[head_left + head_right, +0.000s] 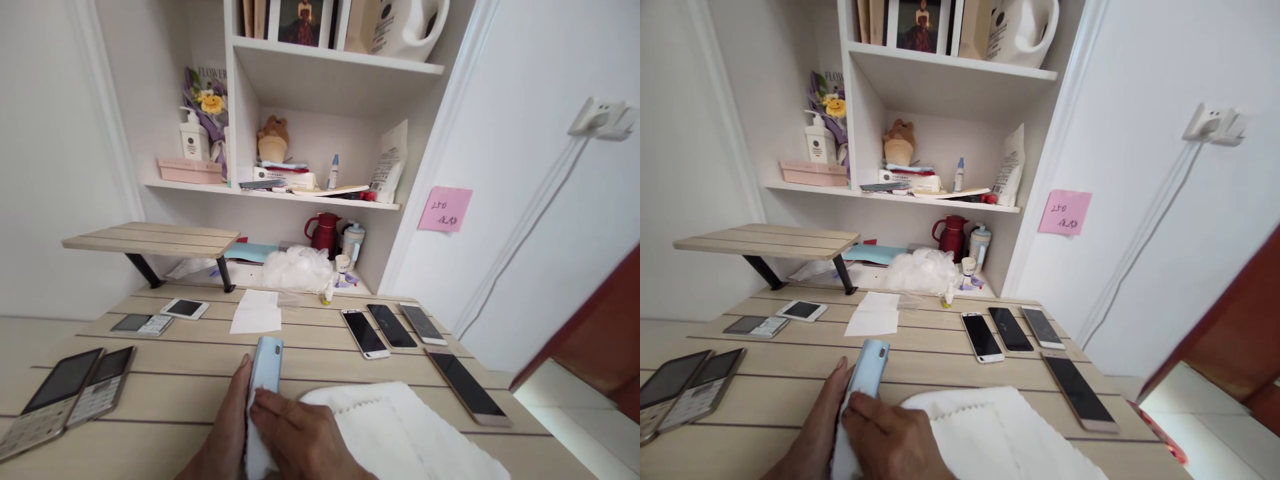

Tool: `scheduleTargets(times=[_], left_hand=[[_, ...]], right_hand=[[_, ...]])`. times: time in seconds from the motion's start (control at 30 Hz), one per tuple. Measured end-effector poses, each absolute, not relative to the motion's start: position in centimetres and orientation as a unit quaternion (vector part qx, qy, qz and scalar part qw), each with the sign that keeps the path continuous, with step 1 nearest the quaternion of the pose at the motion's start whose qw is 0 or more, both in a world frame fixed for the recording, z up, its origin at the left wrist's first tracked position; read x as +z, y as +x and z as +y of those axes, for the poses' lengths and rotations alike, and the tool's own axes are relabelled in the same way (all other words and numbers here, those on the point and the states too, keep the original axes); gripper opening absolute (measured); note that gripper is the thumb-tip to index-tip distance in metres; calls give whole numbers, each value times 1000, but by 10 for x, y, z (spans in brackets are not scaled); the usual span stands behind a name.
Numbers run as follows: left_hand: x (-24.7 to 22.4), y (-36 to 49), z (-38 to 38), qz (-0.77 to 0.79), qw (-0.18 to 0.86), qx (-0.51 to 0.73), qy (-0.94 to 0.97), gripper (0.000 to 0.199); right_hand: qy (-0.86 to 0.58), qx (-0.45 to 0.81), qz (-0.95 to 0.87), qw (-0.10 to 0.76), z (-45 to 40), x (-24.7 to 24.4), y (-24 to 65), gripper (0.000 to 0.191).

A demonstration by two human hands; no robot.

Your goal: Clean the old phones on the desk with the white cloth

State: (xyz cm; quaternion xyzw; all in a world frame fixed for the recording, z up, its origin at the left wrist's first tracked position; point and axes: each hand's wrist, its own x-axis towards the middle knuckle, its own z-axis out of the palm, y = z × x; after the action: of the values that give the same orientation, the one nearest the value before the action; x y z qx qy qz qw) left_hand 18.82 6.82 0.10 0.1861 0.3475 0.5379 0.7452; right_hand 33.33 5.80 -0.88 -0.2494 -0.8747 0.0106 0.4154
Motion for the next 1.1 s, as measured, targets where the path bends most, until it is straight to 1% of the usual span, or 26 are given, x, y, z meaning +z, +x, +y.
scheduleTargets(times=[0.1, 0.2, 0.33, 0.4, 0.47, 0.53, 0.6, 0.67, 0.77, 0.83, 0.9, 0.93, 1.03, 1.1], left_hand=[[-8, 184, 71, 356, 714, 568, 202, 25], [-17, 181, 72, 397, 682, 567, 238, 35], [-12, 187, 68, 462, 631, 512, 355, 43], [-4, 193, 63, 474, 589, 504, 418, 40], [1, 197, 59, 467, 540, 521, 468, 35], [0, 200, 56, 474, 491, 526, 507, 34], [-5, 202, 53, 507, 444, 505, 539, 40], [-10, 203, 52, 517, 408, 493, 569, 45], [-13, 203, 54, 477, 398, 494, 609, 41], [-14, 203, 56, 456, 403, 497, 618, 40], [-14, 202, 59, 450, 407, 501, 618, 41], [-14, 201, 60, 449, 408, 504, 615, 41], [-14, 197, 63, 460, 402, 504, 610, 37], [-14, 196, 64, 462, 392, 503, 616, 34]], right_hand=[[-279, 44, -852, 440, 58, -6, 338, 35], [-300, 56, -823, 479, 60, -5, 342, 39], [-336, 10, -800, 498, 65, -15, 347, 49], [-359, -5, -783, 508, 67, -22, 347, 50], [-389, 7, -761, 519, 69, -27, 346, 46], [-418, 42, -736, 531, 69, -29, 344, 41], [-450, 92, -704, 542, 70, -28, 344, 38], [-475, 155, -668, 551, 71, -26, 346, 39], [-480, 246, -615, 575, 74, -22, 350, 48], [-463, 284, -594, 593, 75, -22, 351, 47], [-459, 299, -599, 585, 75, -23, 349, 34], [-462, 298, -611, 570, 74, -23, 347, 30], [-462, 273, -661, 524, 70, -22, 342, 34], [-452, 258, -686, 509, 69, -20, 342, 34]])
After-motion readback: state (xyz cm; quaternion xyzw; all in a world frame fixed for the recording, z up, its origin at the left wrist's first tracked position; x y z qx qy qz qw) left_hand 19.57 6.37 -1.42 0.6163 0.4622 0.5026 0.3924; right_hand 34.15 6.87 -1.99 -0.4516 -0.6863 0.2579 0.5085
